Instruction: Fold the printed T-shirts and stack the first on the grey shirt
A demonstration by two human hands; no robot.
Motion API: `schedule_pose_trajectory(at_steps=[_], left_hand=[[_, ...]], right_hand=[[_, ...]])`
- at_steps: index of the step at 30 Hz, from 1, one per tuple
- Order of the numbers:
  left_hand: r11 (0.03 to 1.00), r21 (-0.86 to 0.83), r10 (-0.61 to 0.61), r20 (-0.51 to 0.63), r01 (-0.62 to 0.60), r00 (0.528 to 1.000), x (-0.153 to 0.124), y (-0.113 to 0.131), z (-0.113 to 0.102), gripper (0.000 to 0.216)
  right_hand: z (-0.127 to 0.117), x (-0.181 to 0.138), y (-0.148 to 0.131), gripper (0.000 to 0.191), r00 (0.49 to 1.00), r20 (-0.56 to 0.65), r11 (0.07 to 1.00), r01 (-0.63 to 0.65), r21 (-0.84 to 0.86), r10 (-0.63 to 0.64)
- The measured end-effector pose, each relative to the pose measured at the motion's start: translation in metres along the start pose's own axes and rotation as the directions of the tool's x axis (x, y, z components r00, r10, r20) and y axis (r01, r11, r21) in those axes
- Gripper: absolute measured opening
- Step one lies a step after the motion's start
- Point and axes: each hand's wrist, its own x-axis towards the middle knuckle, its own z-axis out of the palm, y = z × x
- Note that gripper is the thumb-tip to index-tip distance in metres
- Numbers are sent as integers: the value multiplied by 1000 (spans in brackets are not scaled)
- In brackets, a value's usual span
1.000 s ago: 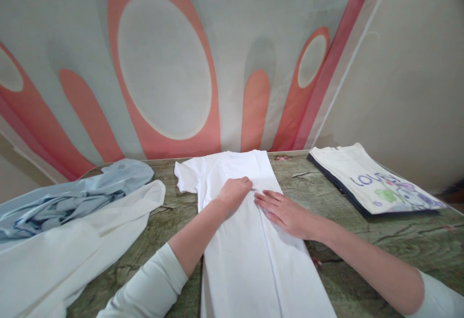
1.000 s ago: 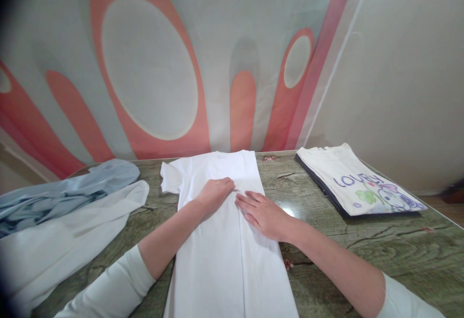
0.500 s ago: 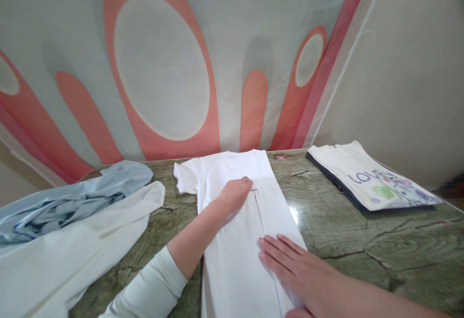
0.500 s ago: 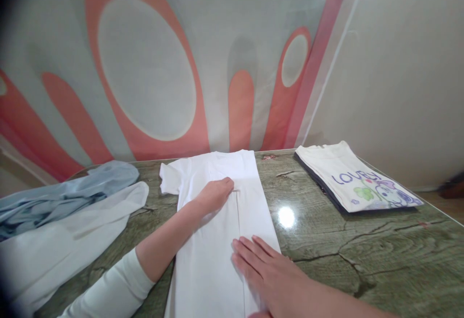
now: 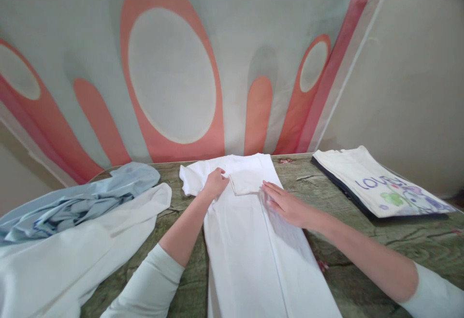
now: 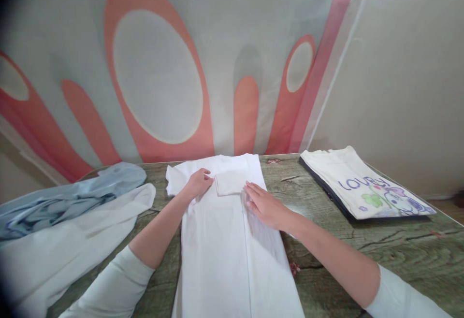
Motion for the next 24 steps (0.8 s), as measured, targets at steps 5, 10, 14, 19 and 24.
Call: schedule_pose_trajectory(at_steps=[5, 10, 14, 19, 24], left_hand=[[977, -177, -101, 105, 118, 989, 0, 7, 0, 43], [943, -300, -109, 139, 146, 984, -3, 16, 4, 53], [975, -224, 25, 73, -7, 997, -4, 17, 10, 45], [981, -93, 173, 33, -169, 984, 0, 14, 17, 25], [972, -32, 234, 11, -233, 972, 5, 9, 23, 23]], right_hand=[[17, 8, -6, 55, 999, 15, 999, 34, -42, -33], [21, 7, -11, 56, 999, 40, 996, 17, -92, -13], [20, 7, -10, 56, 998, 65, 993, 25, -113, -18], [18, 6, -13, 54, 995, 94, 989, 44, -142, -31], [17, 5, -16, 58, 996, 79, 989, 41, -145, -30]])
